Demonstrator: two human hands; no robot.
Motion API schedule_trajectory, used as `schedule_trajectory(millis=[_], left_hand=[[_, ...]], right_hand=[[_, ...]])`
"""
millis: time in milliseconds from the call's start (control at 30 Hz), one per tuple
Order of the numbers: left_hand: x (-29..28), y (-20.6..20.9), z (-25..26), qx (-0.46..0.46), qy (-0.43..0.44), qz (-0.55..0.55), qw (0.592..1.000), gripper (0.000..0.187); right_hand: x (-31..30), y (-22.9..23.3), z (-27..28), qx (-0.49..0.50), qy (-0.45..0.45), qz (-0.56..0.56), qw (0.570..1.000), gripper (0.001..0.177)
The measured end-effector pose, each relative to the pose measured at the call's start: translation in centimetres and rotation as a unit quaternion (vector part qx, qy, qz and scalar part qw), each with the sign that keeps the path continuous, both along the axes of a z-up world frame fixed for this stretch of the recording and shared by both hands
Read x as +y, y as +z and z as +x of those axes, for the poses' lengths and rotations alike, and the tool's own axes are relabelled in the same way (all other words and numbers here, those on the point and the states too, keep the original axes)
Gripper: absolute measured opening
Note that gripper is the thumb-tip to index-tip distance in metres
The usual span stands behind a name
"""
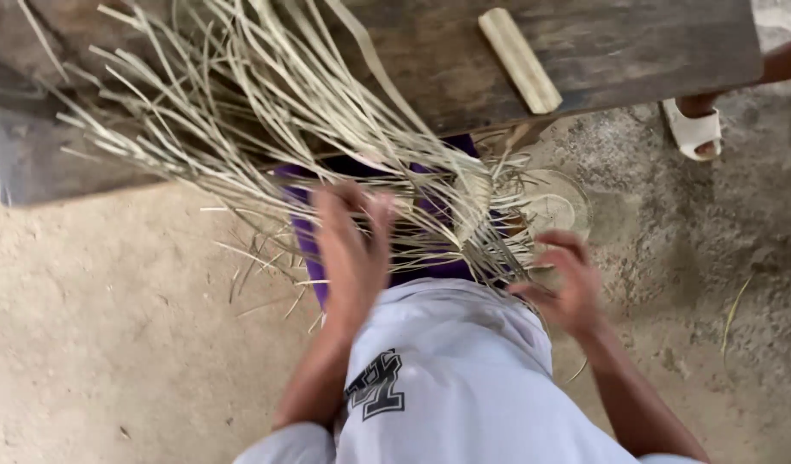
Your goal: Weaving thin strips of plant material to create a handcrafted item
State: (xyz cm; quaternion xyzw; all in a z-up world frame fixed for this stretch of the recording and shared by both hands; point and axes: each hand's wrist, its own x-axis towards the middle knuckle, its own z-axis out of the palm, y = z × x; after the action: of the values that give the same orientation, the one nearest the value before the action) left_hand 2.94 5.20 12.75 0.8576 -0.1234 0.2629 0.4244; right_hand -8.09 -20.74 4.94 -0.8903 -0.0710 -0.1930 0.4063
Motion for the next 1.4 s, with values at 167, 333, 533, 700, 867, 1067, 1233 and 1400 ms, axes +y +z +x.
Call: schedule_trajectory(millis=[167,333,533,700,867,1067,1233,1400], left_hand=[[-4.0,-5.4,-3.9,0.268,-0.165,-0.053,0.947,0.051],[-5.3,-9.6,-3.0,0.314,-0.199,-0.2,0.906,0.032],[-3.5,-11.1,-2.2,0.429,-0.253,-0.454,0.738,0.042],[-3.7,-10.4,-2.6,0.384,-0.192,-0.33,0.841,0.025],[-3.6,-10.5,-2.4,0.386,-0.148,-0.357,0.838,0.029],[-5.6,-6.1,-3.0,0.289,-0.133,-0.335,0.887,0.028],[-5.3,-8.5,-3.8,0.188,-0.094,-0.218,0.953,0.006],[-5.4,-8.8,-3.9,0.213,-0.093,-0.213,0.949,0.007]], right_hand=[[5.8,-6.0,2.9,-0.094,-0.017,0.149,0.984,0.039],[8.2,-4.0,4.3,-0.229,0.013,0.02,0.973,0.031],[9.2,-1.5,4.8,-0.167,0.054,0.07,0.982,0.036],[9.8,-3.8,4.0,-0.142,0.032,0.032,0.989,0.03],[9.6,-1.0,4.7,-0.124,0.062,0.031,0.99,0.032],[8.6,2.6,5.6,-0.145,0.005,0.035,0.989,0.009],[7.4,1.5,7.3,-0.153,0.036,-0.011,0.988,0.015],[6.0,0.9,8.0,-0.099,0.118,0.096,0.983,0.012]])
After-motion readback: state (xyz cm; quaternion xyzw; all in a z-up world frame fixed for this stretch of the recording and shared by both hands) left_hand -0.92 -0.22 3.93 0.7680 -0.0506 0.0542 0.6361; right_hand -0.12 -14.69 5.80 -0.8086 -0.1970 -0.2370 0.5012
